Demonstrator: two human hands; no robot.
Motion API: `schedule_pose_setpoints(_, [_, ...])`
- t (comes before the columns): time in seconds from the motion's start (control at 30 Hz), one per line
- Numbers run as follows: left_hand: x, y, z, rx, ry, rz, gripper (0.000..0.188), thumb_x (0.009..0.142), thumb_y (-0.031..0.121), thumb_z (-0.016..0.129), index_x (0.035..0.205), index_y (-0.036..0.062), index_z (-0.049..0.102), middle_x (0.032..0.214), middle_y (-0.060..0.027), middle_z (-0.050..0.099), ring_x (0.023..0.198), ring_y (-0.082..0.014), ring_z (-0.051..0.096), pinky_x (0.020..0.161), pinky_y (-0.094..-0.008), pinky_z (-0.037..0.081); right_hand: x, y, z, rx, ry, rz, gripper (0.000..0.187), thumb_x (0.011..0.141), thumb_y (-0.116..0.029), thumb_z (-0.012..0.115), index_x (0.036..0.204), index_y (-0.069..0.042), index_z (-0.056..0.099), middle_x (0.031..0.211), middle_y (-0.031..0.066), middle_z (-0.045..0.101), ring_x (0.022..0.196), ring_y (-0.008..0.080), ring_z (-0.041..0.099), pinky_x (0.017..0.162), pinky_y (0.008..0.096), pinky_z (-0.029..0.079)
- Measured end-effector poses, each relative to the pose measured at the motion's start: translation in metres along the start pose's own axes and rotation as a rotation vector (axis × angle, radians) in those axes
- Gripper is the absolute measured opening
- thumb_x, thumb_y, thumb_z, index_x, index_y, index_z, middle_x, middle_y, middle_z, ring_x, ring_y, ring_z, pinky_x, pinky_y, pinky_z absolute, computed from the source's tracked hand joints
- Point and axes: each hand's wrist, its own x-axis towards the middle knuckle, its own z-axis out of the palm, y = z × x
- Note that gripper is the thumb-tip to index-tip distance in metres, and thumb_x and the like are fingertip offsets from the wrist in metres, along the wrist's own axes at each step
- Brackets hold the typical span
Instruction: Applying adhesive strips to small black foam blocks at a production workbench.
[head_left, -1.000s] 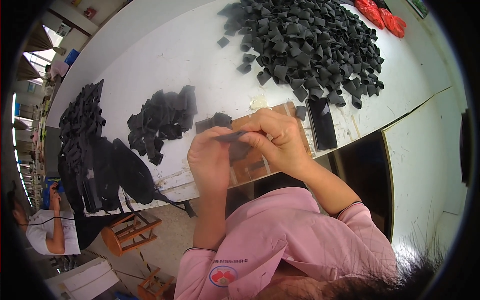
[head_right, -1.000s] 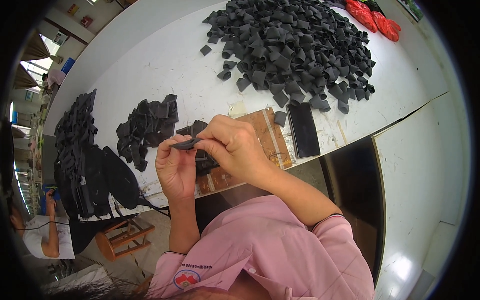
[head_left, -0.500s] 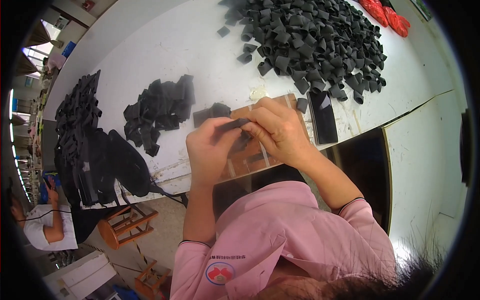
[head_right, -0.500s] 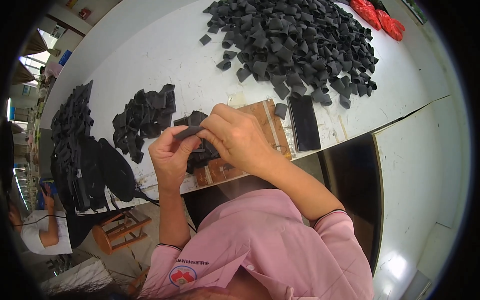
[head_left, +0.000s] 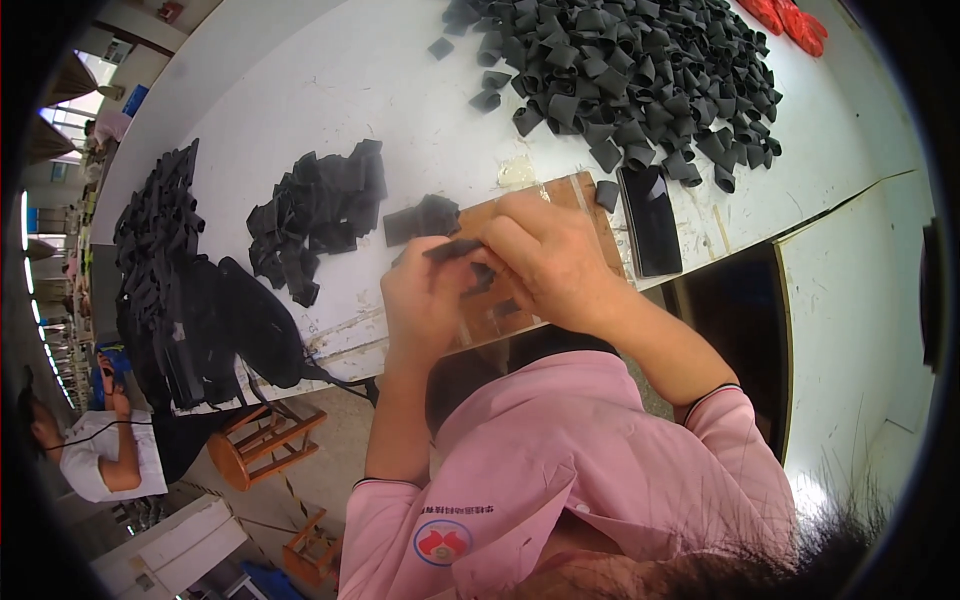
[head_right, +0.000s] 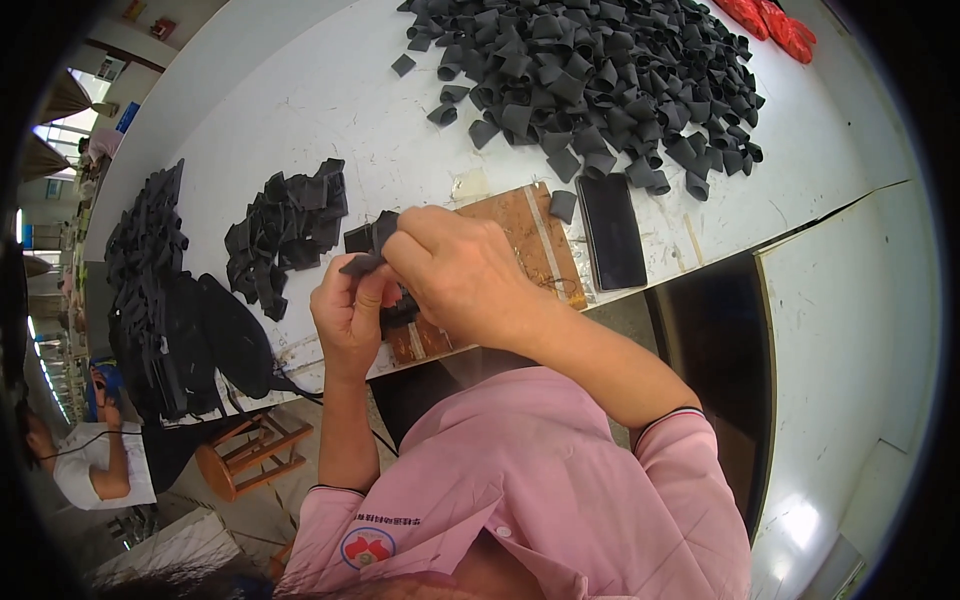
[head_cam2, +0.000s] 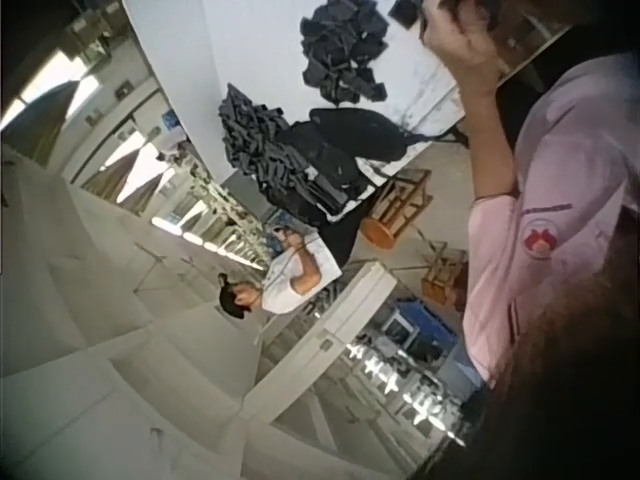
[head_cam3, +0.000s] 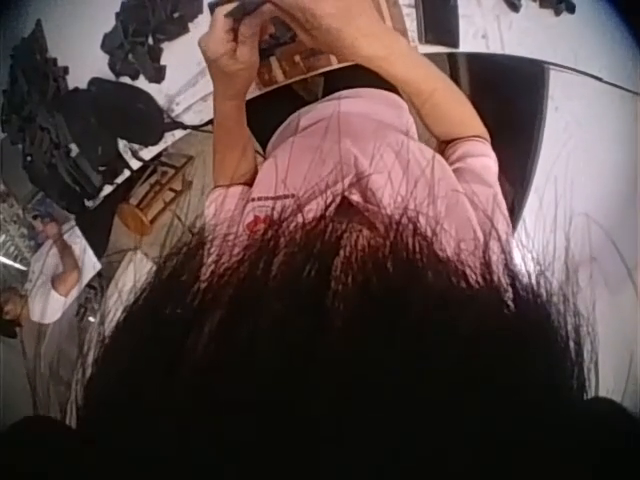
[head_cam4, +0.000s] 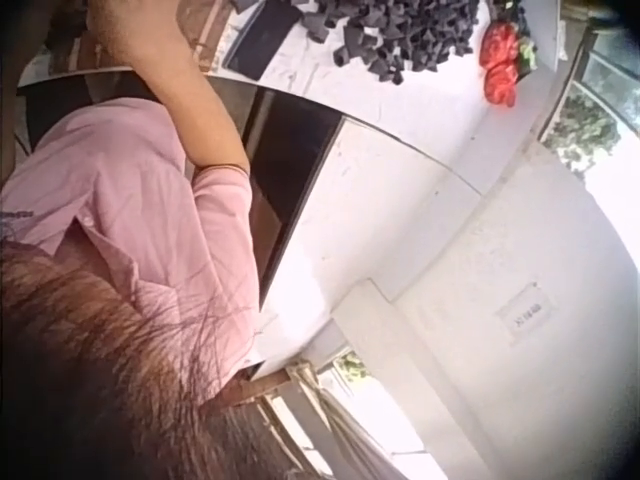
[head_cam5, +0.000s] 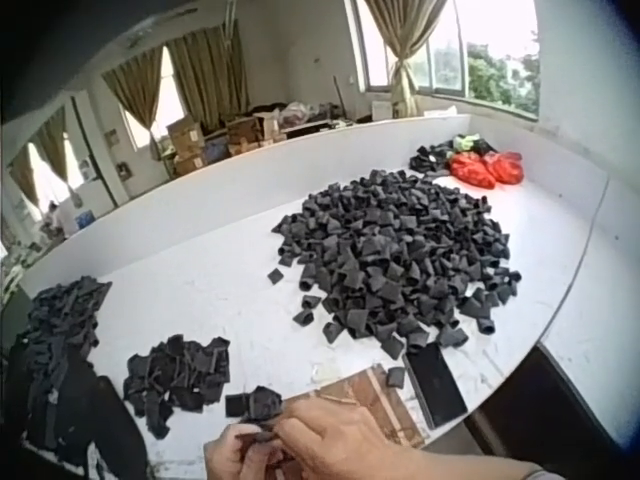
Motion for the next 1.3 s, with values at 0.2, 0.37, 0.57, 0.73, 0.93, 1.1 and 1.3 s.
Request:
schedule_pose_setpoints(0.2, [-0.007, -0.046, 0.016, 0.343, -0.031, -0.13, 0.015, 0.073, 0.007, 0.06, 0.087, 0.0045, 0.055, 0.079, -0.0087, 0.055, 0.067, -0.0209, 0.056, 0.06, -0.0302, 0.046, 0.033, 0.048, -0.026, 0.724, 0.145, 0.696, 0.028, 0.084, -0.026, 0.053, 0.084, 0.001, 0.059, 0.062, 0.0008, 0.052, 0.057, 0.0076, 0.048, 0.049, 0.0209, 0.035])
schedule_pose_setpoints(0.37, [-0.027, -0.07, 0.046, 0.629, -0.07, 0.01, 0.013, 0.071, 0.007, 0.06, 0.083, 0.0024, 0.055, 0.088, -0.0118, 0.052, 0.076, -0.027, 0.054, 0.064, -0.0344, 0.046, -0.024, 0.045, -0.004, 0.688, 0.06, 0.788, 0.029, 0.086, -0.027, 0.05, 0.082, -0.001, 0.06, 0.06, -0.0023, 0.051, 0.047, 0.0024, 0.041, 0.042, 0.0156, 0.03])
schedule_pose_setpoints(0.57, [-0.021, -0.079, 0.045, 0.786, -0.169, 0.116, 0.008, 0.074, 0.005, 0.057, 0.08, 0.0, 0.055, 0.083, -0.012, 0.053, 0.076, -0.0296, 0.054, 0.065, -0.0354, 0.045, -0.075, 0.027, 0.024, 0.73, -0.117, 0.893, 0.024, 0.087, -0.022, 0.05, 0.079, -0.001, 0.06, 0.059, -0.0022, 0.051, 0.047, 0.0034, 0.042, 0.041, 0.0167, 0.032])
schedule_pose_setpoints(0.73, [-0.024, -0.06, 0.023, -0.136, 0.154, -0.485, 0.007, 0.082, 0.006, 0.057, 0.083, -0.0009, 0.056, 0.067, -0.0028, 0.058, 0.053, -0.0069, 0.053, 0.044, -0.0198, 0.042, -0.072, 0.006, 0.036, 0.524, -0.075, 0.767, 0.014, 0.079, -0.012, 0.059, 0.078, 0.001, 0.059, 0.062, 0.0064, 0.055, 0.051, 0.013, 0.05, 0.047, 0.0261, 0.04])
schedule_pose_setpoints(0.93, [-0.033, -0.01, 0.02, -0.478, 0.135, -0.486, 0.008, 0.083, 0.003, 0.055, 0.087, -0.0036, 0.054, 0.068, -0.006, 0.057, 0.051, -0.0086, 0.053, 0.046, -0.0186, 0.044, -0.056, -0.009, 0.04, 0.375, 0.161, 0.405, 0.011, 0.07, -0.004, 0.063, 0.079, 0.0, 0.058, 0.069, 0.0094, 0.052, 0.056, 0.022, 0.054, 0.048, 0.0282, 0.042])
schedule_pose_setpoints(1.1, [-0.04, -0.021, 0.031, 0.368, 0.377, 0.195, 0.005, 0.082, -0.003, 0.053, 0.087, -0.0033, 0.054, 0.07, -0.0055, 0.057, 0.05, -0.0074, 0.051, 0.043, -0.0186, 0.042, -0.046, -0.015, 0.039, 0.071, 0.133, 0.235, 0.009, 0.069, -0.004, 0.061, 0.077, -0.002, 0.057, 0.067, 0.0098, 0.05, 0.056, 0.0247, 0.052, 0.048, 0.0319, 0.043])
schedule_pose_setpoints(1.3, [-0.031, -0.001, 0.018, -1.018, 0.24, -0.543, 0.012, 0.078, -0.004, 0.054, 0.087, 0.0012, 0.049, 0.065, -0.0017, 0.05, 0.039, -0.003, 0.032, 0.035, -0.0166, 0.024, -0.052, -0.005, 0.04, 0.299, 0.114, 0.444, 0.007, 0.073, -0.005, 0.059, 0.076, -0.002, 0.055, 0.064, 0.0039, 0.048, 0.053, 0.0156, 0.048, 0.043, 0.0265, 0.038])
